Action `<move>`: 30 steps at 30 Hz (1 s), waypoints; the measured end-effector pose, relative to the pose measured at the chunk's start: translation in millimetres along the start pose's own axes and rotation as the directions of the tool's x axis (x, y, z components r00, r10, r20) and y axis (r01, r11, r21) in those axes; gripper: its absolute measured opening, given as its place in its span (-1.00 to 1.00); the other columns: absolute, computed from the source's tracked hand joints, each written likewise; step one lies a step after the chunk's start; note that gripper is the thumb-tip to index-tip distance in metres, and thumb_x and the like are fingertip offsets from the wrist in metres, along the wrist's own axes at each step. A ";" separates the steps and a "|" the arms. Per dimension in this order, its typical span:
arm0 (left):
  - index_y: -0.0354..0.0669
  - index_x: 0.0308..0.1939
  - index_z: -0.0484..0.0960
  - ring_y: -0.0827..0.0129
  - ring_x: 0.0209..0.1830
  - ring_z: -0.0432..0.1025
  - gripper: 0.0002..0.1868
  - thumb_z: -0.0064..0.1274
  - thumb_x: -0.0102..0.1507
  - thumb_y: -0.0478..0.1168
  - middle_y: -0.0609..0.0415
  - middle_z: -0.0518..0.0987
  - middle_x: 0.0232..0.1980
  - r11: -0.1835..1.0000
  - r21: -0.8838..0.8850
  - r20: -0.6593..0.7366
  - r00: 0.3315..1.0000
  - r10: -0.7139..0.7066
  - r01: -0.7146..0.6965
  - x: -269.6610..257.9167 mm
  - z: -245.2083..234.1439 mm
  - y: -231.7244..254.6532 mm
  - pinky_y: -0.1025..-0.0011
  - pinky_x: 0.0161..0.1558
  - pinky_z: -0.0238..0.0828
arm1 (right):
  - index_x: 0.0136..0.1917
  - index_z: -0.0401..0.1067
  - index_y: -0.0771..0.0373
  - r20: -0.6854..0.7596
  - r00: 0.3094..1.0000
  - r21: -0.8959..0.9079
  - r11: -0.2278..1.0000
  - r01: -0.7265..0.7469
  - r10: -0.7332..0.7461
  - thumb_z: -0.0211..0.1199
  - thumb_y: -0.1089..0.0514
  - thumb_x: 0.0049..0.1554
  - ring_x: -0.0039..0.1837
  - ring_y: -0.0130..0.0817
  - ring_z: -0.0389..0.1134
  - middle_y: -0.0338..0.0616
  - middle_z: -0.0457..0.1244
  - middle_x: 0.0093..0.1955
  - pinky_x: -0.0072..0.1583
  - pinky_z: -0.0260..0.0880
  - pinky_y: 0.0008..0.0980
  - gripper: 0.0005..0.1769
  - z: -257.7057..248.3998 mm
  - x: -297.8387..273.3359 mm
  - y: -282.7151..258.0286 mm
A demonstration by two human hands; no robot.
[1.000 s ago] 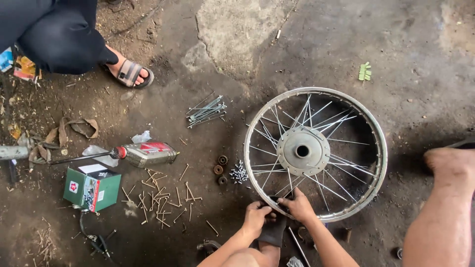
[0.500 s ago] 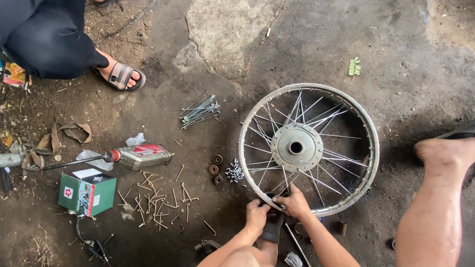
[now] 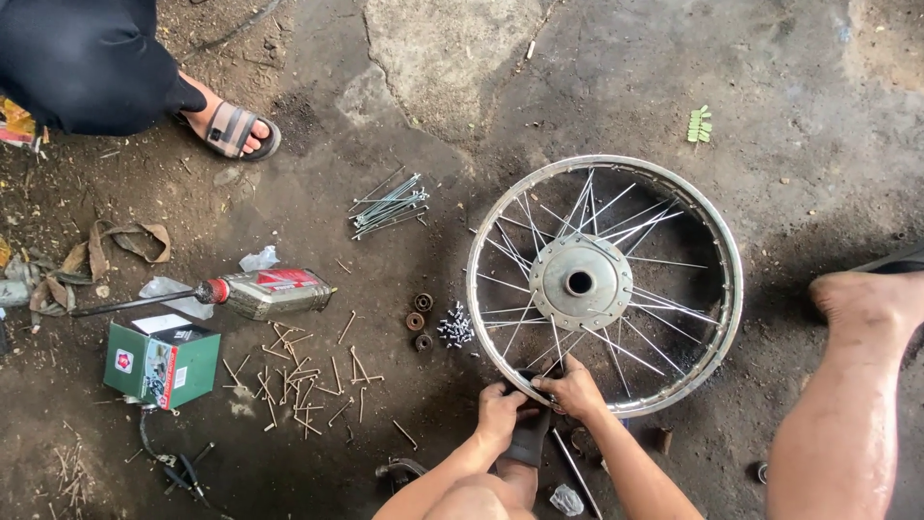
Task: The person inserts metal spokes into a wheel hub and attaches them to a rim. They then open a package of nuts and screw them onto the spoke ends to secure the wheel assembly.
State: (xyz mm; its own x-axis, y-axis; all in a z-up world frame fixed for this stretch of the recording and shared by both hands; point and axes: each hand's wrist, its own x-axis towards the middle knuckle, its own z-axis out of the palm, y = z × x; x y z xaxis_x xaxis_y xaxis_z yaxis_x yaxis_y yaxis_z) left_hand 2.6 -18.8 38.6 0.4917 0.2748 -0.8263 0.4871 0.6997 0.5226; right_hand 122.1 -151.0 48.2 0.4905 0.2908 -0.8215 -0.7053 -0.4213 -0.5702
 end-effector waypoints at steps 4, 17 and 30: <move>-0.53 -0.23 0.66 0.19 -0.34 0.54 -0.89 0.05 0.24 -0.48 -0.21 0.67 -0.25 1.000 -0.006 0.038 0.999 -0.023 0.024 3.1 -5.8 -1.3 0.36 -0.23 0.60 | 0.07 0.45 0.38 -0.005 1.000 -0.024 0.999 -0.026 0.025 0.47 0.31 -0.03 -0.26 -0.23 0.37 0.01 0.40 -0.16 -0.29 0.39 -0.34 -0.60 -0.6 -2.8 -3.0; -0.59 -0.01 0.57 -0.26 -0.26 0.58 -0.66 0.10 0.12 -0.57 -0.47 0.58 -0.14 0.999 -0.052 -0.146 0.989 0.000 -0.008 21.0 -2.4 -25.1 -0.23 -0.26 0.64 | -0.04 0.57 0.24 0.003 1.000 -0.037 0.999 0.004 -0.004 0.69 0.18 -0.25 -0.09 -0.19 0.42 0.02 0.40 -0.20 -0.03 0.41 -0.26 -0.50 -1.9 26.1 32.3; -0.49 -0.12 0.67 -0.05 -0.27 0.60 -0.72 0.18 0.07 -0.55 -0.34 0.64 -0.22 0.991 0.118 -0.132 0.988 0.076 -0.060 26.3 -4.0 -27.4 -0.03 -0.38 0.67 | -0.05 0.55 0.28 0.022 0.999 0.036 0.999 0.027 -0.028 0.65 0.28 -0.22 -0.14 -0.30 0.39 -0.04 0.41 -0.22 -0.09 0.38 -0.39 -0.54 -3.7 36.7 46.1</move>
State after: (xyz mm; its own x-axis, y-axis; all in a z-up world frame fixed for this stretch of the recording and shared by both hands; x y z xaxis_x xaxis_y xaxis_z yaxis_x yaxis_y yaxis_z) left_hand -0.7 -28.1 1.7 0.4271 0.4118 -0.8050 0.5388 0.5990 0.5923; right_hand 109.5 -162.9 -8.2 0.4983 0.3214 -0.8052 -0.7097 -0.3821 -0.5918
